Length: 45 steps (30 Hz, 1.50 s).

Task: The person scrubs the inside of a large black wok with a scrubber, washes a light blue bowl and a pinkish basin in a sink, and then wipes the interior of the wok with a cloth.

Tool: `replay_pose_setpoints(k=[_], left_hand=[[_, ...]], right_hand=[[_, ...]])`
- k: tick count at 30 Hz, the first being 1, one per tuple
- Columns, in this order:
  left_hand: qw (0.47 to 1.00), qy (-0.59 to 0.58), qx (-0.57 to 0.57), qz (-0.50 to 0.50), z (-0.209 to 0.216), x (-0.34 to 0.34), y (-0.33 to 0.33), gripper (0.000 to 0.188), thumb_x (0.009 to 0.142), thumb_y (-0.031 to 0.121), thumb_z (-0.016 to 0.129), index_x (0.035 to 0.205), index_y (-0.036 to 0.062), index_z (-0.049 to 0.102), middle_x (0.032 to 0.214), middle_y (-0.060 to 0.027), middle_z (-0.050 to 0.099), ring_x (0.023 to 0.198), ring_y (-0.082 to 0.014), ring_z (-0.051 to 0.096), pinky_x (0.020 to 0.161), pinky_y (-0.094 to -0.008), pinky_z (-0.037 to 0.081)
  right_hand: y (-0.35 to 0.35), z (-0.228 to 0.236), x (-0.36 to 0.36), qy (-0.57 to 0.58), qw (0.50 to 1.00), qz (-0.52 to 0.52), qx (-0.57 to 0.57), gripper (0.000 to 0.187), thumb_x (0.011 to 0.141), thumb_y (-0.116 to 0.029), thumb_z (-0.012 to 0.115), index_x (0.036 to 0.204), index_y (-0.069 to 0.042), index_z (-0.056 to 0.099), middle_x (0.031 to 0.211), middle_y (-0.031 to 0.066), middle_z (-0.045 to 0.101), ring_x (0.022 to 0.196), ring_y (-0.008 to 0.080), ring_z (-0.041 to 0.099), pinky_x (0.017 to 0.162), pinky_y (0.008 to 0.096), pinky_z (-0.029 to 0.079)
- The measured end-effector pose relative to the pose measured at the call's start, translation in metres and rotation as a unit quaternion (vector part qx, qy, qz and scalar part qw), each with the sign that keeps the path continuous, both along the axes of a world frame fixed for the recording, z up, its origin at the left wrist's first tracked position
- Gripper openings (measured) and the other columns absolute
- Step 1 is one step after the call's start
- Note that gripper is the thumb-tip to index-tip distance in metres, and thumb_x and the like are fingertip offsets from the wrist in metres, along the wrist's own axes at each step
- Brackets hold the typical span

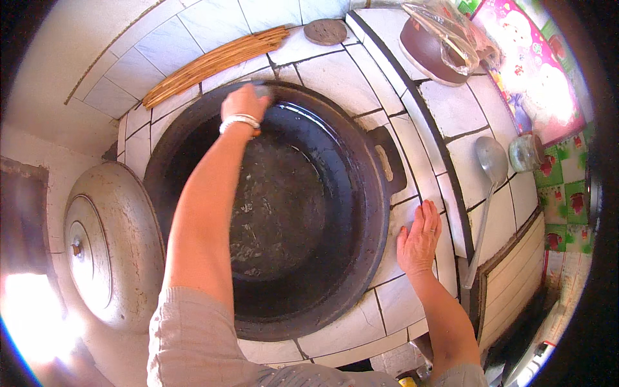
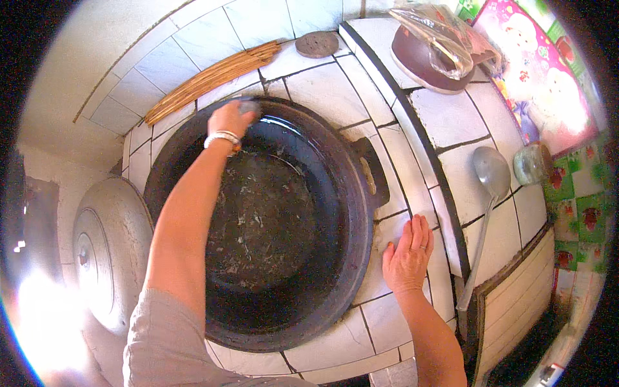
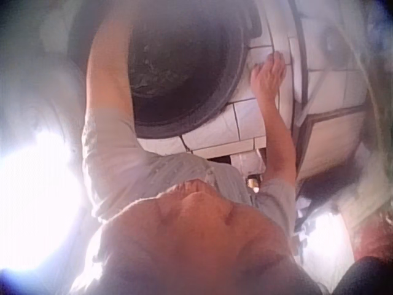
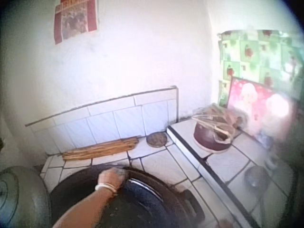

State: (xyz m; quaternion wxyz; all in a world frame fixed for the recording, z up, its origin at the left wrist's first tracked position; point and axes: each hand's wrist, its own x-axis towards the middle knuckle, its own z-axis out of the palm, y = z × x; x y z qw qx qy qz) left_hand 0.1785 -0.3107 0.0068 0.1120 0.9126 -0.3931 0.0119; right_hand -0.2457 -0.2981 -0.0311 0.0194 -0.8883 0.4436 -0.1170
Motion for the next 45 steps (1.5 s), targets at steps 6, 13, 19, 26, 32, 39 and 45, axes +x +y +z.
replay_pose_setpoints(k=[6, 13, 19, 26, 32, 39, 45], left_hand=[[0.981, -0.052, 0.134, 0.130, 0.019, 0.057, 0.072, 0.029, 0.080, 0.027, 0.051, 0.094, 0.0048, 0.065, 0.098, -0.0197, 0.062, 0.093, -0.0333, 0.060, 0.079, -0.0398, 0.048], [0.947, -0.061, 0.290, 0.122, 0.010, 0.083, 0.170, 0.029, 0.077, 0.028, 0.055, 0.088, 0.0032, 0.066, 0.093, -0.0191, 0.063, 0.088, -0.0327, 0.061, 0.078, -0.0400, 0.048], [0.932, 0.067, 0.355, -0.018, -0.047, -0.033, 0.198, 0.024, 0.080, 0.018, 0.048, 0.091, 0.0049, 0.065, 0.095, -0.0192, 0.063, 0.088, -0.0325, 0.062, 0.076, -0.0397, 0.050], [0.919, 0.115, 0.285, -0.247, -0.105, -0.131, 0.191, 0.025, 0.080, 0.016, 0.049, 0.103, 0.0101, 0.056, 0.097, -0.0186, 0.059, 0.086, -0.0337, 0.061, 0.070, -0.0436, 0.051], [0.924, -0.017, 0.356, -0.139, -0.080, -0.048, 0.166, 0.025, 0.081, 0.011, 0.050, 0.103, 0.0047, 0.060, 0.104, -0.0177, 0.057, 0.092, -0.0304, 0.060, 0.073, -0.0402, 0.051], [0.877, -0.188, 0.430, -0.104, -0.051, 0.050, 0.201, 0.025, 0.088, 0.019, 0.042, 0.100, 0.0067, 0.060, 0.099, -0.0131, 0.058, 0.091, -0.0277, 0.060, 0.074, -0.0399, 0.050], [0.664, 0.228, 0.703, -0.110, -0.082, 0.017, 0.262, 0.022, 0.079, 0.027, 0.059, 0.095, 0.0122, 0.066, 0.097, -0.0057, 0.062, 0.085, -0.0174, 0.061, 0.070, -0.0312, 0.051]], right_hand=[[-0.001, -0.002, -0.003, -0.015, 1.000, 0.006, -0.003, 0.055, 0.071, -0.010, 0.059, 0.118, 0.010, 0.037, 0.131, 0.0202, 0.031, 0.126, 0.0344, 0.026, 0.104, 0.0477, 0.020], [0.001, -0.002, -0.002, -0.007, 1.000, 0.000, -0.008, 0.054, 0.074, -0.013, 0.057, 0.119, 0.008, 0.038, 0.133, 0.0202, 0.030, 0.128, 0.0326, 0.025, 0.106, 0.0459, 0.017], [-0.001, -0.008, -0.004, -0.005, 1.000, -0.003, -0.012, 0.053, 0.074, -0.013, 0.056, 0.119, 0.007, 0.038, 0.133, 0.0203, 0.032, 0.128, 0.0319, 0.025, 0.106, 0.0457, 0.017], [-0.002, -0.017, -0.007, -0.004, 1.000, 0.006, -0.029, 0.053, 0.074, -0.012, 0.054, 0.121, 0.006, 0.037, 0.134, 0.0185, 0.031, 0.128, 0.0315, 0.025, 0.106, 0.0451, 0.016], [-0.002, -0.011, -0.009, 0.009, 0.999, 0.003, -0.032, 0.051, 0.076, -0.010, 0.053, 0.121, 0.006, 0.037, 0.134, 0.0181, 0.032, 0.127, 0.0321, 0.026, 0.105, 0.0449, 0.019], [-0.001, -0.022, -0.005, -0.007, 0.998, 0.017, -0.059, 0.049, 0.077, -0.009, 0.055, 0.121, 0.004, 0.039, 0.132, 0.0179, 0.035, 0.124, 0.0325, 0.031, 0.102, 0.0422, 0.024], [-0.004, -0.020, -0.010, 0.007, 0.998, 0.019, -0.057, 0.044, 0.082, -0.012, 0.052, 0.121, 0.004, 0.040, 0.131, 0.0177, 0.037, 0.124, 0.0311, 0.031, 0.103, 0.0424, 0.023]])
